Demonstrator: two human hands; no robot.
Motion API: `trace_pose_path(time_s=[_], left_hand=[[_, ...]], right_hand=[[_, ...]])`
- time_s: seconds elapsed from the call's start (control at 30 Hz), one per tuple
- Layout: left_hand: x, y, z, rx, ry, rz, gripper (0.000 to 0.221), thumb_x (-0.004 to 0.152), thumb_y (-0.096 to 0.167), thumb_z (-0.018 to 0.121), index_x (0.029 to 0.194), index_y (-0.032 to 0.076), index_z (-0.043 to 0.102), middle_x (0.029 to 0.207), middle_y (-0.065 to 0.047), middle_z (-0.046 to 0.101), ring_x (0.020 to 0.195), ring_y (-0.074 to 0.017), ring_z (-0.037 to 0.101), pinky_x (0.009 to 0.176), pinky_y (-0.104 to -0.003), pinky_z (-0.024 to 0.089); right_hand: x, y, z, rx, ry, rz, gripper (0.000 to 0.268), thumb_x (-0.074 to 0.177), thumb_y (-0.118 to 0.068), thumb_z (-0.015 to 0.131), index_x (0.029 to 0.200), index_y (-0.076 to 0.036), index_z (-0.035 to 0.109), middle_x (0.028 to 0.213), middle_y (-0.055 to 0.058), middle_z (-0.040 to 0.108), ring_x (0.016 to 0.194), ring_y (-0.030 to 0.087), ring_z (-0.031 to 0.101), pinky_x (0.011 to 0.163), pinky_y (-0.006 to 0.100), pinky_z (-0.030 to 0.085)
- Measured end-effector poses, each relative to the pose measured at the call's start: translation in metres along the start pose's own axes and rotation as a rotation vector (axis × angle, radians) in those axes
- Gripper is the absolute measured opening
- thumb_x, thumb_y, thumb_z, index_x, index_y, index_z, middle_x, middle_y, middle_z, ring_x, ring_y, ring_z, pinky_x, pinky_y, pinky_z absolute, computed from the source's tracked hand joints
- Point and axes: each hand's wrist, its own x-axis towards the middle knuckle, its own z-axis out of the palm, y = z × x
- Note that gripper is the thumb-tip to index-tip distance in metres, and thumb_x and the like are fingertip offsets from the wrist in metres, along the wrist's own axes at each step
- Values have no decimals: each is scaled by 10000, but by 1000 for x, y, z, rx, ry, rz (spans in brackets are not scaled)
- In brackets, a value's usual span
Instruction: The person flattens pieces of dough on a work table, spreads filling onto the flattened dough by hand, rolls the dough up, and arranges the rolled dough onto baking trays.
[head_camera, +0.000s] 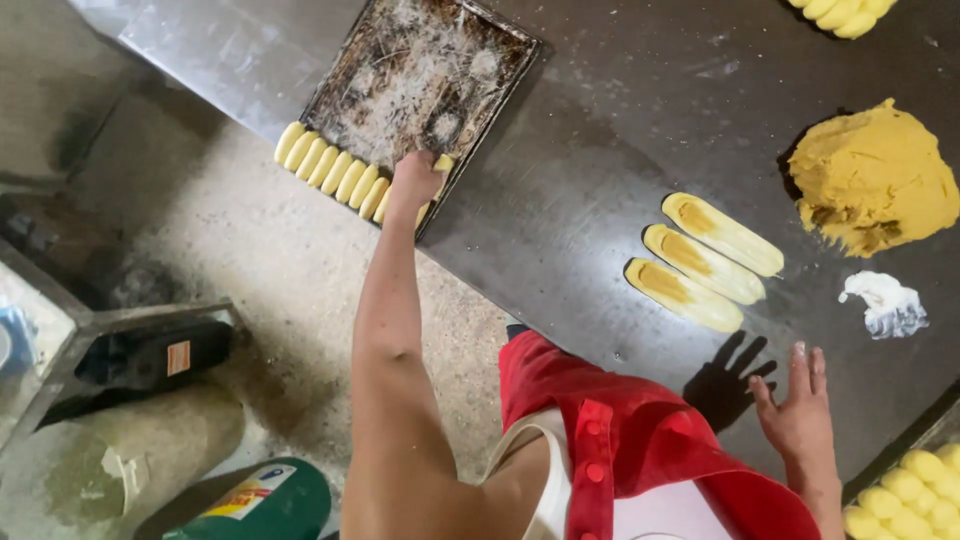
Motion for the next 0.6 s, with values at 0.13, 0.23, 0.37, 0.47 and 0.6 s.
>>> trace_pose_path(time_s=[0.13, 0.23, 0.37, 0.47, 0.6], left_hand=[[-10, 21, -15, 24, 16, -51, 342, 744, 105, 777, 1057, 4, 684, 951, -225, 732, 981, -408, 700, 870, -468, 557], [-23, 38, -27, -36, 84, -13, 559, 717, 80, 769, 1246, -13, 615, 930, -207, 742, 952, -391, 716, 856, -445, 570], [-44, 93, -44, 102, 190, 25, 572, 699, 194, 878, 1176, -22, 646, 1006, -224, 731, 964, -439, 665, 826, -508, 531], [-82, 144, -11, 45, 251, 250, 533, 786, 255, 844, 1205, -17, 655, 1084, -232, 723, 1009, -435, 658, 876, -495, 533], [-148, 214, 92, -71, 19, 476, 394, 1045, 285, 631, 1342, 27, 613, 1343, -201, 664, 1268, -389, 607, 1109, -462, 486]], right_hand=[[-16, 6, -5, -31, -34, 47, 814, 905, -348, 696, 1605, -52, 404, 1674, 275, 328, 1481, 462, 394, 1114, 510, 427], [-22, 13, -3, -30, -43, 60, 798, 917, -353, 689, 1603, -65, 401, 1680, 257, 328, 1504, 436, 386, 1136, 495, 424], [-26, 23, 2, -4, -68, 14, 819, 907, -360, 693, 1601, -53, 387, 1665, 260, 331, 1475, 439, 390, 1138, 490, 413], [-30, 39, -3, 71, -70, 16, 803, 889, -338, 697, 1578, -55, 398, 1658, 255, 340, 1435, 447, 422, 1103, 486, 429], [-38, 76, -21, 72, -13, -37, 761, 910, -299, 715, 1564, -39, 424, 1634, 270, 372, 1439, 462, 434, 1135, 476, 431]])
